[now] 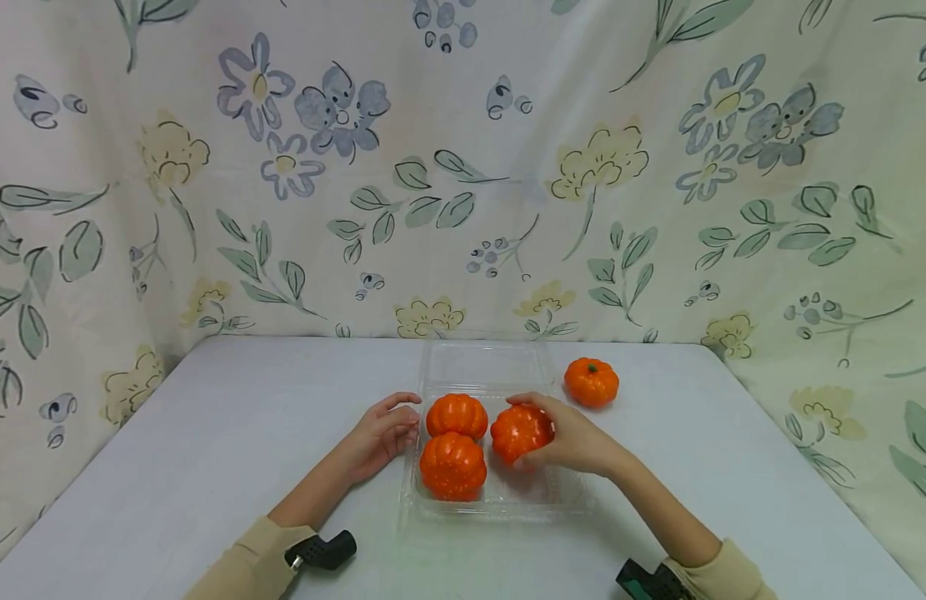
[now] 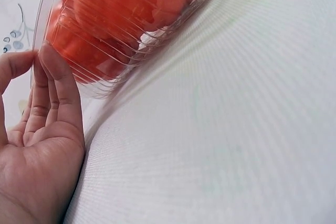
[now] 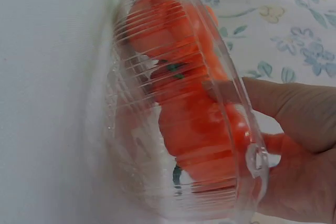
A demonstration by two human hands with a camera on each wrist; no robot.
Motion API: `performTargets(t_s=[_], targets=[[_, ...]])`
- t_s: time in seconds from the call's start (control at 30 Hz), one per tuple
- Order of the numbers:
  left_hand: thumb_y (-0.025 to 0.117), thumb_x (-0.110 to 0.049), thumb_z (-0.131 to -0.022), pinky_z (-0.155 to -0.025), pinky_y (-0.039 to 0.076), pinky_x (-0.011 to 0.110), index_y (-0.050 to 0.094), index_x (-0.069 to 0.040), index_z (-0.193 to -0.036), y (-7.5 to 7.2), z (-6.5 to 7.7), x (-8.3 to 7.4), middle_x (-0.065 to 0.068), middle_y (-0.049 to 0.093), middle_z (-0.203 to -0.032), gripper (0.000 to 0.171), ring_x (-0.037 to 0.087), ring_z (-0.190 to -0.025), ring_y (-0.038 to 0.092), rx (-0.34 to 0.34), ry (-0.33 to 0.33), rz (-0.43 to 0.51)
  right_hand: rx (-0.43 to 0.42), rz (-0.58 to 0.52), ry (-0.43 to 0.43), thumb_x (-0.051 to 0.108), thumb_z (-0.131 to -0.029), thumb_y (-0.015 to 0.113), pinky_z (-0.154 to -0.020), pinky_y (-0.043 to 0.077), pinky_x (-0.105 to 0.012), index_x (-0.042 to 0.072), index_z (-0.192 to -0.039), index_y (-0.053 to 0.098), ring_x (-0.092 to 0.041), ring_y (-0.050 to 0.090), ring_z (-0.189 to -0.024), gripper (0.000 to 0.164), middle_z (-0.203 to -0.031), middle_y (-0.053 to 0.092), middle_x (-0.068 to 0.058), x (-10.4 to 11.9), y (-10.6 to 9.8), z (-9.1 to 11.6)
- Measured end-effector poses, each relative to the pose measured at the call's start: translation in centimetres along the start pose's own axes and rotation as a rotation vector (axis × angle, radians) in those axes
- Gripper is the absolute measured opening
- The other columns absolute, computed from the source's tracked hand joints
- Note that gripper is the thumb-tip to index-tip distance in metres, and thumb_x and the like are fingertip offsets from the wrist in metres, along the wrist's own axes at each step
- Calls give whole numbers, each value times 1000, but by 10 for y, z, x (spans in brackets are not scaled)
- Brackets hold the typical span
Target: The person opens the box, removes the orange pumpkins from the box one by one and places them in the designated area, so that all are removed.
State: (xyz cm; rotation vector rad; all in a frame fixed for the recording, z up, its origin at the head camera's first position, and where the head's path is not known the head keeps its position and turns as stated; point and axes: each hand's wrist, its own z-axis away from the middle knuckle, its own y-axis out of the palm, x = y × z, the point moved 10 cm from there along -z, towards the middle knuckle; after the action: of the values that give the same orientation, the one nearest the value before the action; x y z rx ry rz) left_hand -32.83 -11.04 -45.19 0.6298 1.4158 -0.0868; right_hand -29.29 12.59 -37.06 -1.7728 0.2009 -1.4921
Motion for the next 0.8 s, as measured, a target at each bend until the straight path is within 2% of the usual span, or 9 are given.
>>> performTargets(t_s=[0.17, 0.37, 0.8], targets=[[47, -9, -110, -79, 56, 15, 48, -12, -128, 0, 1, -1, -6, 68, -91, 18, 6, -79, 62, -2, 1, -2, -22, -3, 4, 9, -81, 87, -101, 56, -58, 10, -147, 56, -40, 56, -129, 73, -143, 60, -16, 0, -9, 2], [47, -6, -108, -76, 56, 15, 48, -10, -126, 1, 0, -1, -5, 66, -88, 19, 6, -76, 61, 4, 6, 15, -40, -16, -16, 10, -80, 89, -98, 58, -54, 10, -147, 56, -38, 57, -126, 75, -139, 62, -15, 6, -17, 4], [46, -5, -107, -75, 55, 15, 48, -10, -126, 1, 0, -1, -4, 65, -87, 19, 6, -75, 61, 7, 3, 26, -36, -58, -28, 14, -83, 88, -94, 61, -47, 9, -150, 51, -36, 58, -123, 77, -144, 58, -17, 6, -22, 4]])
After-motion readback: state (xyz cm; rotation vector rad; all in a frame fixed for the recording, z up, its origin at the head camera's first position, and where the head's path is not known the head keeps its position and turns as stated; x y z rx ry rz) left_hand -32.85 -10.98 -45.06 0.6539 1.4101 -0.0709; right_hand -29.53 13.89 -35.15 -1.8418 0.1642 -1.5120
